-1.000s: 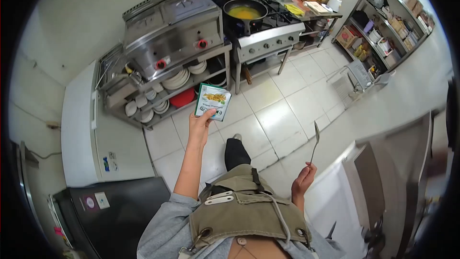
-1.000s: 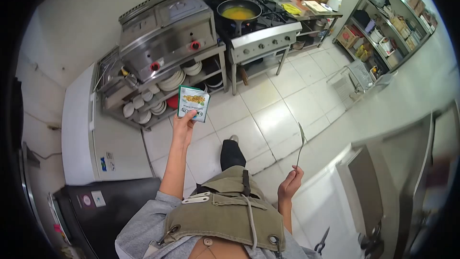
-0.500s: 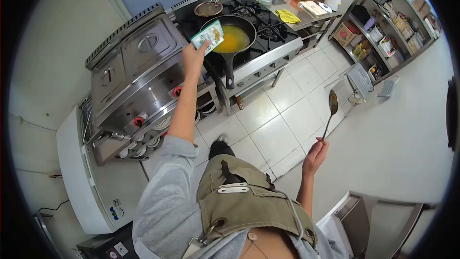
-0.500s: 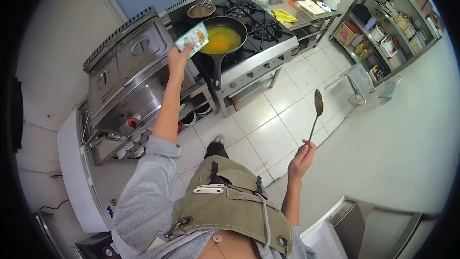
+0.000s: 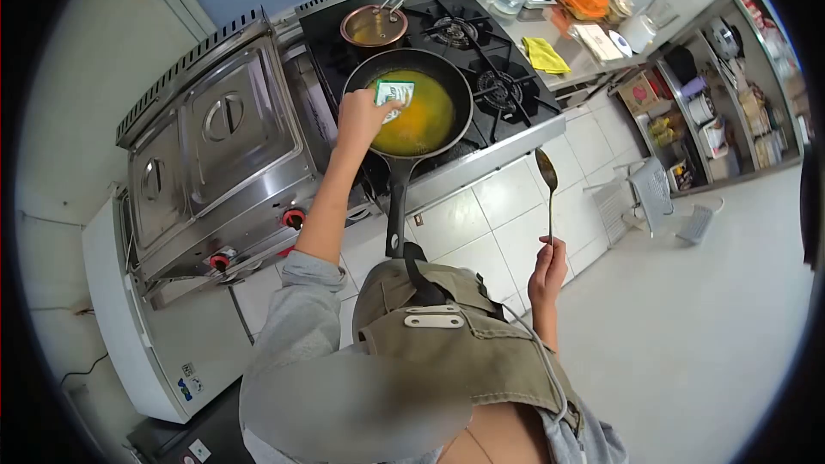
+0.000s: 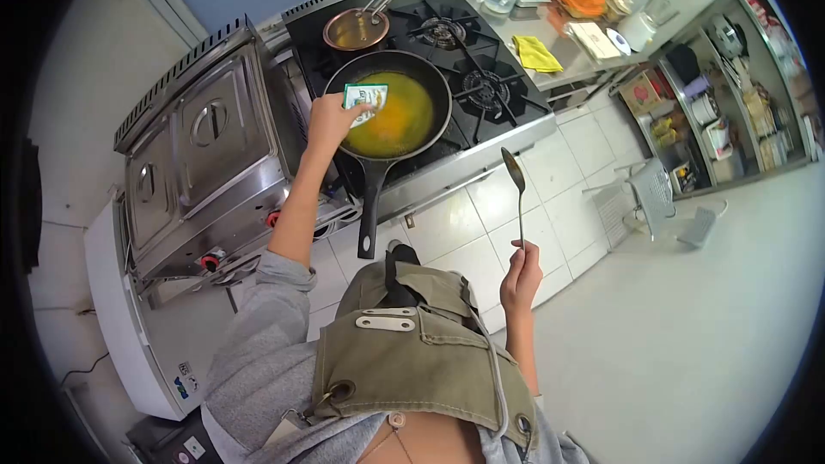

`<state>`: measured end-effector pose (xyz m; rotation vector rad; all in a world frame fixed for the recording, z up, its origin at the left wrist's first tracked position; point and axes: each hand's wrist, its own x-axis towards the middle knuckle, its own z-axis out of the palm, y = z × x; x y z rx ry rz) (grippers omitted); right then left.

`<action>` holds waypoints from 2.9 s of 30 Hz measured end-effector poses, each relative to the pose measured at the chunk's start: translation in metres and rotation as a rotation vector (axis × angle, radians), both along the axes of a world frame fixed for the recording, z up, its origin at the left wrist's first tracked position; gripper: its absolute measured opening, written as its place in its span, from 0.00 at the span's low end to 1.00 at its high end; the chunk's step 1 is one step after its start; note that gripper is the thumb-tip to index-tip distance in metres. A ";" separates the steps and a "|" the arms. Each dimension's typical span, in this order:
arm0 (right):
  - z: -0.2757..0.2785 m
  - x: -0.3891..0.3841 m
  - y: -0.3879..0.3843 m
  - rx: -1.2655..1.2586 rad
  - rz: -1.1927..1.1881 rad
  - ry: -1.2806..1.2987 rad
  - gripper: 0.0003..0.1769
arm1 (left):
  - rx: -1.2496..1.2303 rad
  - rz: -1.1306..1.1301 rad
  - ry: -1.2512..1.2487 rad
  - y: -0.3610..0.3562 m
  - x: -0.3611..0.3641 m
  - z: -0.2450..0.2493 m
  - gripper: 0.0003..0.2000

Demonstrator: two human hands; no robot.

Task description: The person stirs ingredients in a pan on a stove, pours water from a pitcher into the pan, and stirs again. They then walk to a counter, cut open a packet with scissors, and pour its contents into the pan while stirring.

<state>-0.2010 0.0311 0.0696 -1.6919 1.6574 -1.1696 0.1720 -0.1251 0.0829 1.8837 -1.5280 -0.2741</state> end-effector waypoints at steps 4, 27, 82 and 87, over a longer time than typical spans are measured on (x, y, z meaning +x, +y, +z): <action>0.009 0.007 -0.048 0.096 0.030 0.015 0.11 | -0.052 0.025 0.033 -0.019 -0.003 -0.011 0.21; -0.019 0.165 -0.297 -0.308 0.763 0.836 0.11 | -0.224 0.459 0.487 -0.005 -0.013 -0.003 0.11; -0.016 0.130 -0.245 -0.110 0.822 0.810 0.08 | -0.470 0.423 1.871 0.009 -0.030 -0.011 0.11; -0.012 0.129 -0.226 -0.160 0.941 0.810 0.08 | -0.637 0.256 2.171 0.027 -0.030 0.001 0.12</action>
